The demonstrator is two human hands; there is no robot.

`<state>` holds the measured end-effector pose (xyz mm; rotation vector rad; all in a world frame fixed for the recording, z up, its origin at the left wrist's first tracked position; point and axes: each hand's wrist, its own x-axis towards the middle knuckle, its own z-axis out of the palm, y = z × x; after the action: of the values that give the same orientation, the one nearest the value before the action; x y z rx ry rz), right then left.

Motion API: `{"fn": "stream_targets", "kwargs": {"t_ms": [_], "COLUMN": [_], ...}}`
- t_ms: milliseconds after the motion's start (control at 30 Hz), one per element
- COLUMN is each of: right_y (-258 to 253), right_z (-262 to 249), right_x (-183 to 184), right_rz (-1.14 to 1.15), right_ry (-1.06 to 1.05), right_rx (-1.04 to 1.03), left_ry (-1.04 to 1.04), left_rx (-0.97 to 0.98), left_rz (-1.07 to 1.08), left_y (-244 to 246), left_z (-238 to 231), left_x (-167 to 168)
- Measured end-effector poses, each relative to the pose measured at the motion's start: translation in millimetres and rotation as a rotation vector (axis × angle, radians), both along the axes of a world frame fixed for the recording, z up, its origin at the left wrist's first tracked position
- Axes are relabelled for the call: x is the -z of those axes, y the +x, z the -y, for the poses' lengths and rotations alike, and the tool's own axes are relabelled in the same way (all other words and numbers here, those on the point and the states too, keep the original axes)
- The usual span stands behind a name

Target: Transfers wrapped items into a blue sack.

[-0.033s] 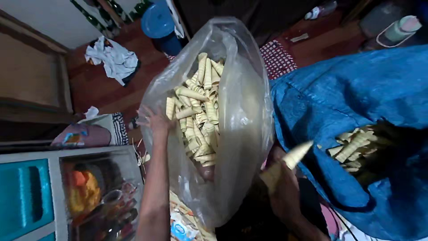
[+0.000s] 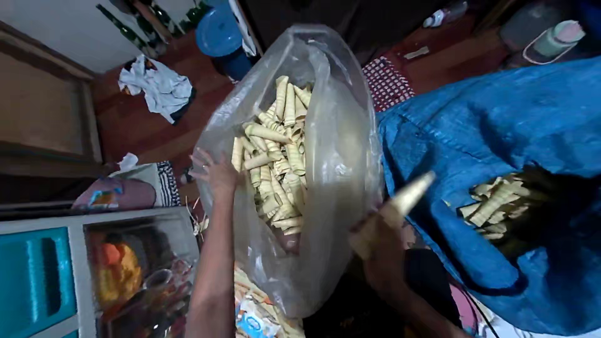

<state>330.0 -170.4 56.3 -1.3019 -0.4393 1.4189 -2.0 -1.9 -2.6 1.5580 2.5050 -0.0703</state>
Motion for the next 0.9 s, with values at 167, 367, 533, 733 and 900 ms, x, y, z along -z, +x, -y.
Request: {"fn": "stream_targets", "kwargs": {"t_ms": [167,367,533,733,900], "right_y": [-81,62,166,347,437], "right_z": [-103,-101,-67,-20,-109], "right_x": [36,60,17,122,151], "right_rz": [0.030,0.411,-0.080,0.176,0.358], "right_ry": [-0.053,-0.199,0.244,-0.012,-0.247], "right_rx": [-0.396,-0.382,-0.652,0.032,0.268], "left_ry": [0.055,-0.020,0.441,-0.110,-0.524], "left_rx": [0.097,0.122,0.957,1.444,0.807], "left_rz": [-0.066,-0.134,0.391,0.876,1.076], "left_y": [-27,27,296,521,619], "left_z": [34,27,29,64,-24], "left_x": [6,-26,-72,-12,73]}}
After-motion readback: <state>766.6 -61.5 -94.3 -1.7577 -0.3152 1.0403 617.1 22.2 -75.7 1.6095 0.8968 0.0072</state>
